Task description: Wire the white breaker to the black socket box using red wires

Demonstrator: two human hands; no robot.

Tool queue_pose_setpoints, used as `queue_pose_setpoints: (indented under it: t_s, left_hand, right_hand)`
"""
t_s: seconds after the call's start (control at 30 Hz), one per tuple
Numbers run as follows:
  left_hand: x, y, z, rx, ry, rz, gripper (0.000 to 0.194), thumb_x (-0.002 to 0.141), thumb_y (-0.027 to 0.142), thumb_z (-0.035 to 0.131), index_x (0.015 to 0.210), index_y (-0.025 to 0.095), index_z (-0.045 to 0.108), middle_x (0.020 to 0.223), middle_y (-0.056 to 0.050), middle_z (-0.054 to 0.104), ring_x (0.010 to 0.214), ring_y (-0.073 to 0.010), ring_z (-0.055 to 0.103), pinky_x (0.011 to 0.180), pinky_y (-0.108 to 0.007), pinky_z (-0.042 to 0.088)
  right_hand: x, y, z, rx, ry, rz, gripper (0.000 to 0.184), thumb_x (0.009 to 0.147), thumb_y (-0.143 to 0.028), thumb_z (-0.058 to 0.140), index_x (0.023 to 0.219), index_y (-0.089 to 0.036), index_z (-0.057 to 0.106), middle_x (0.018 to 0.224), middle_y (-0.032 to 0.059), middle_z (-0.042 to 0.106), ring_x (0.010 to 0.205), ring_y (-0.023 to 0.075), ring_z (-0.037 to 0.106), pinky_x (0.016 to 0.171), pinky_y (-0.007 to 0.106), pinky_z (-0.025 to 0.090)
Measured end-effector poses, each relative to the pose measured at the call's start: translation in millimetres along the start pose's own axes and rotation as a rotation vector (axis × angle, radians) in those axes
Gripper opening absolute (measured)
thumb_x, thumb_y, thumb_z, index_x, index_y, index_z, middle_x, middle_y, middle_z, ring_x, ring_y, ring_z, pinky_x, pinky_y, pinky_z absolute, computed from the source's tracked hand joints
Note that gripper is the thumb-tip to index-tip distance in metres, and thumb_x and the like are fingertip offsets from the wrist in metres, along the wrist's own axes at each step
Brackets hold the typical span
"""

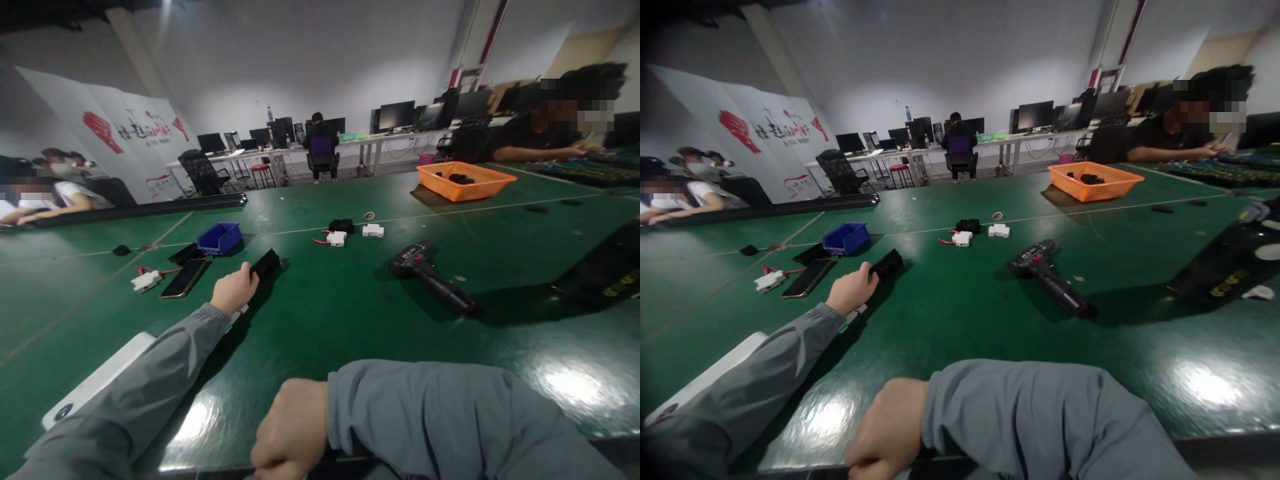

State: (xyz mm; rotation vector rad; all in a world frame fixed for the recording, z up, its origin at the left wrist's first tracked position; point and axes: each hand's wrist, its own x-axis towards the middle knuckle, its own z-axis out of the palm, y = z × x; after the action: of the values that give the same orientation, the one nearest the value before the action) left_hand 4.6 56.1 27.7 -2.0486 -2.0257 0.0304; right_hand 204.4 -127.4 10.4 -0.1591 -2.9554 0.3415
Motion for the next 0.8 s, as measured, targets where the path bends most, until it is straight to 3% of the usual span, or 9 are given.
queue_pose_setpoints:
  t_s: [0.2, 0.4, 0.57, 0.8]
  left_hand:
    - [1, -2, -4.5, -0.084, 0.09, 0.097, 0.038, 0.094, 0.038, 0.034, 0.123, 0.017, 0.048, 0.117, -0.014, 0.063, 0.103, -0.0287, 0.064, 0.077, -0.036, 0.05]
    - [8, 2, -7.1, -0.07, 0.108, 0.237, 0.065, 0.084, 0.03, 0.047, 0.146, 0.018, 0.031, 0.138, -0.016, 0.046, 0.115, -0.0299, 0.055, 0.089, -0.037, 0.049]
    - [5, 10, 8.9, -0.11, 0.089, 0.183, 0.069, 0.086, 0.027, 0.043, 0.152, 0.021, 0.022, 0.13, -0.015, 0.05, 0.105, -0.0272, 0.061, 0.08, -0.035, 0.051]
    - [6, 6, 20.0, -0.166, 0.136, 0.17, 0.068, 0.086, 0.025, 0.041, 0.152, 0.024, 0.023, 0.119, -0.012, 0.055, 0.095, -0.0253, 0.064, 0.071, -0.033, 0.05]
  right_hand:
    - [1, 1, 0, 0.015, 0.028, 0.011, 0.027, 0.09, -0.042, 0.053, 0.073, -0.024, 0.065, 0.078, -0.0075, 0.072, 0.073, 0.0101, 0.062, 0.046, 0.027, 0.028]
    - [1, 3, 6, 0.046, 0.078, -0.01, 0.029, 0.089, -0.043, 0.052, 0.069, -0.024, 0.061, 0.077, -0.0075, 0.071, 0.074, 0.01, 0.063, 0.047, 0.026, 0.029]
    - [2, 3, 10, 0.024, 0.06, 0.002, 0.028, 0.089, -0.042, 0.054, 0.069, -0.024, 0.06, 0.078, -0.0085, 0.072, 0.075, 0.0095, 0.063, 0.046, 0.027, 0.028]
    - [3, 5, 11, 0.036, 0.109, -0.025, 0.03, 0.089, -0.041, 0.052, 0.065, -0.023, 0.058, 0.076, -0.0083, 0.071, 0.073, 0.0091, 0.063, 0.047, 0.026, 0.029]
